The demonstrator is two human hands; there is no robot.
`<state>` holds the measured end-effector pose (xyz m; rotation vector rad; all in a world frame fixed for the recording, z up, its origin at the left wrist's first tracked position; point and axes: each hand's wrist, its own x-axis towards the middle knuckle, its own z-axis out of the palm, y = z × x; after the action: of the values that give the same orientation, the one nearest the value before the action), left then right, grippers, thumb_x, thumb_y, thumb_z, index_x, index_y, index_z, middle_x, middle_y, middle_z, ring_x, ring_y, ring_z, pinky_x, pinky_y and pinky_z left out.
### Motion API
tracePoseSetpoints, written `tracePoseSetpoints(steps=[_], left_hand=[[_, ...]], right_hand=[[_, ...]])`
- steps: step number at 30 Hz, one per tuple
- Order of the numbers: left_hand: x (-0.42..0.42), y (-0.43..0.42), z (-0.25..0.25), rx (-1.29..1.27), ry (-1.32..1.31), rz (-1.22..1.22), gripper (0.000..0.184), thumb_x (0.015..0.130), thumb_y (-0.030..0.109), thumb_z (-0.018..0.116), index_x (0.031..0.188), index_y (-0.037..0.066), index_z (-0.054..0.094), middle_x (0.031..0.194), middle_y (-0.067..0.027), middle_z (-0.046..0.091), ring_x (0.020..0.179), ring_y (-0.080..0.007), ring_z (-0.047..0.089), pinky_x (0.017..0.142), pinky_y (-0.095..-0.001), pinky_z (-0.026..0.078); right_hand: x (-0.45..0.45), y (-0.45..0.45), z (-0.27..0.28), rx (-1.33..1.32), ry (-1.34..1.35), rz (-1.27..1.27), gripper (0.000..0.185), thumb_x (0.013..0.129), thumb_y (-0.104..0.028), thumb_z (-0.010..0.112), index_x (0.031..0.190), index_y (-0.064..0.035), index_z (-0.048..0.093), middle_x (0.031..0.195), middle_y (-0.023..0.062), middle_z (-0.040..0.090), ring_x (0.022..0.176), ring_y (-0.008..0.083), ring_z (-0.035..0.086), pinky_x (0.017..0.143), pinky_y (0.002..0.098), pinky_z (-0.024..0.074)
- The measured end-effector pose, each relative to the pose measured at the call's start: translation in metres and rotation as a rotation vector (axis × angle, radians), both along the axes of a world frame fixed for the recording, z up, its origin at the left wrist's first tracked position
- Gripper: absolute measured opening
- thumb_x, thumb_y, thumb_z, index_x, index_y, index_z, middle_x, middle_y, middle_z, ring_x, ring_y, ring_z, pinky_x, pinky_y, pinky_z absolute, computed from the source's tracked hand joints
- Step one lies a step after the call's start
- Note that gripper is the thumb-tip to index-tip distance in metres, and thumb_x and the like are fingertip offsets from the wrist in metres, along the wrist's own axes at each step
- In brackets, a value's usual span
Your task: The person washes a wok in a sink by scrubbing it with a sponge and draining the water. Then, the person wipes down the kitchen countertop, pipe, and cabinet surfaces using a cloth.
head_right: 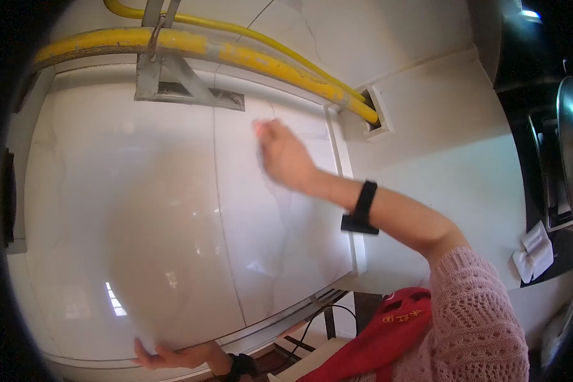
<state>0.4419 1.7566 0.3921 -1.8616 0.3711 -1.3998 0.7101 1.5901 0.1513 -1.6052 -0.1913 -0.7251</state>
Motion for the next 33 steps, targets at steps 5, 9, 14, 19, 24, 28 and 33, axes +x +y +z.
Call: tracePoseSetpoints(steps=[5,9,14,19,24,28,33], left_hand=[[-0.002,0.002,-0.002,-0.115,0.010,-0.059,0.044,0.092,0.045,0.066,0.112,0.009,0.049,0.139,-0.0205,0.047,0.133,-0.0408,0.041,0.113,-0.0647,0.028],[-0.002,0.002,-0.003,-0.196,-0.090,0.039,0.068,0.076,0.063,0.076,0.098,0.007,0.044,0.127,-0.0292,0.050,0.117,-0.0468,0.048,0.105,-0.0735,0.024],[0.004,-0.007,-0.005,-0.166,-0.076,0.015,0.061,0.084,0.057,0.071,0.105,0.006,0.045,0.124,-0.0272,0.053,0.115,-0.0472,0.049,0.104,-0.0744,0.024],[0.009,-0.004,-0.006,-0.205,-0.083,-0.011,0.060,0.085,0.056,0.070,0.108,0.006,0.045,0.124,-0.0271,0.053,0.115,-0.0466,0.050,0.104,-0.0736,0.025],[0.015,-0.002,-0.008,-0.227,-0.082,-0.032,0.059,0.087,0.055,0.070,0.110,0.006,0.045,0.124,-0.0270,0.054,0.115,-0.0460,0.050,0.104,-0.0728,0.026],[0.014,0.000,-0.006,-0.233,-0.080,-0.055,0.058,0.087,0.054,0.069,0.112,0.006,0.045,0.124,-0.0269,0.054,0.115,-0.0455,0.050,0.104,-0.0722,0.027],[0.008,0.001,-0.004,-0.240,-0.092,-0.078,0.057,0.089,0.052,0.069,0.115,0.007,0.045,0.124,-0.0268,0.054,0.115,-0.0448,0.051,0.104,-0.0714,0.028]], right_hand=[[-0.047,0.006,0.027,0.022,-0.039,0.171,0.042,0.094,-0.006,0.052,0.135,0.0044,0.048,0.123,0.0206,0.051,0.107,0.0367,0.053,0.090,0.0436,0.0496],[-0.023,0.017,0.009,0.036,-0.121,-0.041,0.046,0.097,-0.012,0.050,0.142,-0.0014,0.046,0.132,0.0198,0.050,0.108,0.0375,0.051,0.097,0.0467,0.0438],[0.056,0.017,-0.006,0.062,-0.096,-0.190,0.045,0.099,-0.016,0.044,0.142,-0.0039,0.047,0.137,0.0188,0.051,0.115,0.0388,0.050,0.102,0.0463,0.0401],[0.101,0.005,-0.021,-0.111,-0.096,-0.189,0.045,0.100,-0.018,0.040,0.142,-0.0038,0.047,0.142,0.0167,0.050,0.121,0.0378,0.049,0.106,0.0454,0.0399],[0.100,0.009,-0.074,-0.246,0.103,-0.180,0.048,0.102,-0.018,0.034,0.147,-0.0019,0.043,0.150,0.0169,0.045,0.133,0.0310,0.046,0.112,0.0445,0.0339],[0.091,-0.005,-0.151,-0.342,0.667,-0.045,0.049,0.100,-0.025,0.040,0.145,-0.0031,0.044,0.144,0.0150,0.051,0.121,0.0313,0.054,0.104,0.0473,0.0441],[0.106,0.012,-0.079,-0.273,0.592,-0.160,0.045,0.099,-0.025,0.042,0.136,-0.0006,0.050,0.135,0.0175,0.055,0.118,0.0355,0.054,0.098,0.0477,0.0466]])
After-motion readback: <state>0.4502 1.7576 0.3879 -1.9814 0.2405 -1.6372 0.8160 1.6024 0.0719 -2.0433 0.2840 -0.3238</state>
